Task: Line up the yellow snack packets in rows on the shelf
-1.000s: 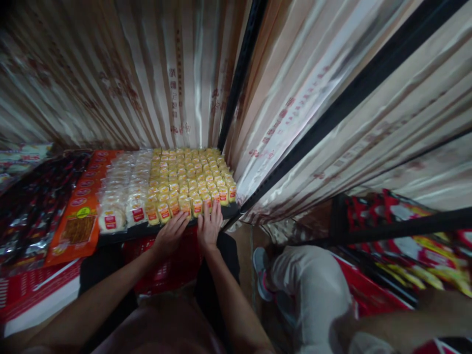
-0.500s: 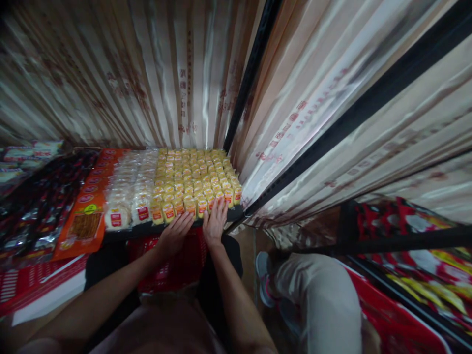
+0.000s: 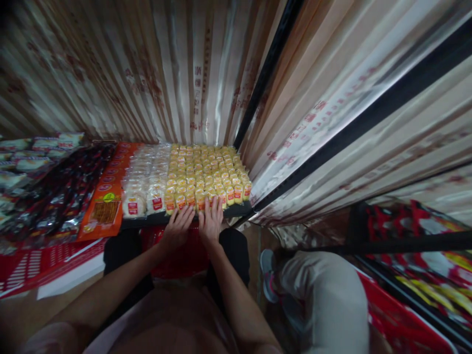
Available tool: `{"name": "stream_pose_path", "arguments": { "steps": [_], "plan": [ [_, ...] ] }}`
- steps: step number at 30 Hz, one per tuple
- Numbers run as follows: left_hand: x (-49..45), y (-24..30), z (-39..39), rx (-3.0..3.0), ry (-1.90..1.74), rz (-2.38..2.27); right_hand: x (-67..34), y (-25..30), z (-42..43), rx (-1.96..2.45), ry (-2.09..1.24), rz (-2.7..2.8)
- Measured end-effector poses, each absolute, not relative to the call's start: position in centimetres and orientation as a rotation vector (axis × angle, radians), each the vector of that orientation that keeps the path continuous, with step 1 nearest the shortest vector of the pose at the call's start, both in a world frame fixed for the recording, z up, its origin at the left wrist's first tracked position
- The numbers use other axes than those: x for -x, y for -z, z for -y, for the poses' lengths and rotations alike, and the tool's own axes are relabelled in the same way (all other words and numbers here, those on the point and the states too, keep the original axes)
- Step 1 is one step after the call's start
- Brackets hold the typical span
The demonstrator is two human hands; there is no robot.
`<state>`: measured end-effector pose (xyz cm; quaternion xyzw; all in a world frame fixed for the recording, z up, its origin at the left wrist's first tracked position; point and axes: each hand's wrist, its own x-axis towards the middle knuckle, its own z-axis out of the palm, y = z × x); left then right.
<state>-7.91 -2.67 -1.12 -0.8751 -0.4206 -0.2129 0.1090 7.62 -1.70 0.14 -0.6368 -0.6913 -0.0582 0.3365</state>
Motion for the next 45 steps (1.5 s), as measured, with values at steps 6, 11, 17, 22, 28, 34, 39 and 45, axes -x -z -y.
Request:
{"name": "stream_pose_path", "arguments": {
  "steps": [6, 11, 17, 22, 28, 34, 39, 45],
  "plan": [
    [9.9, 0.1, 3.2, 2.446, 0.73, 1.495, -6.9, -0.6, 0.4, 1.72, 0.203, 1.765],
    [10.2, -1.1, 1.3, 2.491, 0.729, 1.468, -6.3, -0.8, -1.0, 1.754, 0.254, 1.71],
    [10.1, -0.7, 0.5, 2.547, 0.693, 1.452, -5.9, -0.2, -1.6, 1.761, 0.288, 1.703],
    [10.1, -0.5, 0.8, 2.499, 0.768, 1.454, -6.0, -0.2, -1.4, 1.756, 0.309, 1.698],
    [9.7, -1.7, -0.4, 2.406, 0.809, 1.495, -6.3, -1.1, -1.9, 1.702, 0.347, 1.75],
    [8.9, -2.4, -2.3, 2.423, 0.695, 1.524, -6.2, -1.3, -3.0, 1.75, 0.351, 1.77],
    [8.8, -2.6, -2.5, 2.461, 0.623, 1.524, -6.0, -0.8, -3.3, 1.797, 0.366, 1.777],
    [9.0, -2.5, -2.2, 2.426, 0.684, 1.508, -6.2, -1.0, -3.2, 1.773, 0.351, 1.777]
  ]
}}
